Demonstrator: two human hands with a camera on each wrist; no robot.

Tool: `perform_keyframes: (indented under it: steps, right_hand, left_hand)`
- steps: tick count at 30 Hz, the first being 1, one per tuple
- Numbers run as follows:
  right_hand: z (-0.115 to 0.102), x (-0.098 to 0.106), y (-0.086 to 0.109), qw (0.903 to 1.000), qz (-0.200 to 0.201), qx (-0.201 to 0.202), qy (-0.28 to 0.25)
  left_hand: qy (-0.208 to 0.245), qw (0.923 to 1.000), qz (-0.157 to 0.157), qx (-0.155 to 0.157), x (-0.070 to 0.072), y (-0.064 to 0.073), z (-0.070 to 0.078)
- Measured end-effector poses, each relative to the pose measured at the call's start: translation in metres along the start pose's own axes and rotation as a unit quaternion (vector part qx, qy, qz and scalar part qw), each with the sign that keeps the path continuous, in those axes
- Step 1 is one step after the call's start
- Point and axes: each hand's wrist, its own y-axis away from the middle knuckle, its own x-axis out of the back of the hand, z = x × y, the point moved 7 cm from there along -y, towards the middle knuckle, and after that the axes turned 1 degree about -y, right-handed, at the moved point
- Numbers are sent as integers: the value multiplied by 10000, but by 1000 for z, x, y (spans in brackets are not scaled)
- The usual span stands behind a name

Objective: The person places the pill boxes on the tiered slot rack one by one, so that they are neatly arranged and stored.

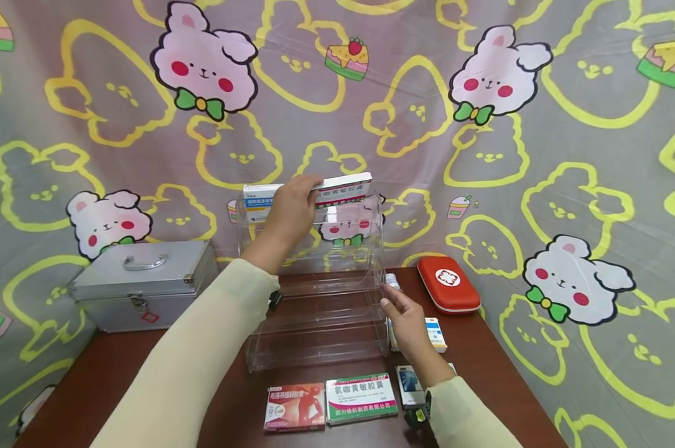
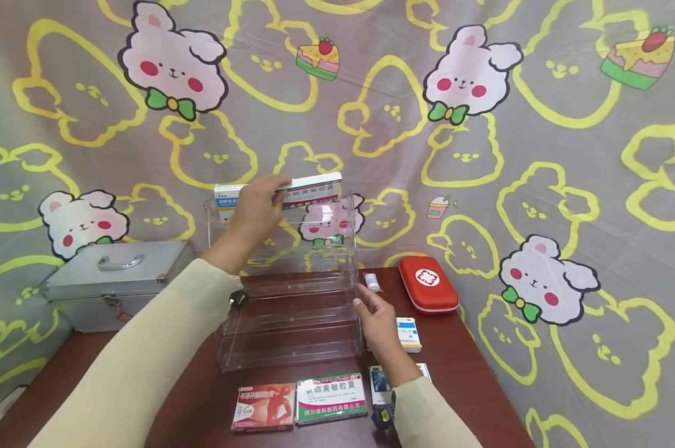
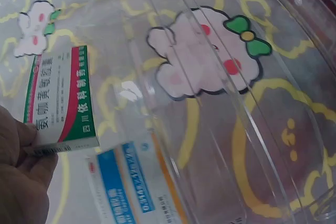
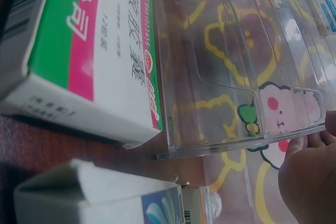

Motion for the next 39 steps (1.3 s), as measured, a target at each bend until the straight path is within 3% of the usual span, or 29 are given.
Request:
perform_keyframes:
  steps: [6, 12, 18, 28, 39]
  right_hand:
    - [3, -1, 1, 9999, 65, -94, -99]
    - [2, -2, -1, 9997, 18, -38, -222]
    - [0, -1, -1, 9998, 67, -5, -179]
    - [0, -3, -2, 9998, 21, -39, -182]
    - [0, -2, -3, 9998, 54, -94, -190]
  left_hand:
    - [-159, 9988, -473, 12, -18, -10, -7]
    - [-10, 9975, -605, 369, -30, -18, -15]
    - [119, 9965, -715, 425, -37, -24, -14]
    - [191, 9902, -1101, 836, -52, -19, -28]
    - [13, 9937, -997, 516, -54, -18, -28]
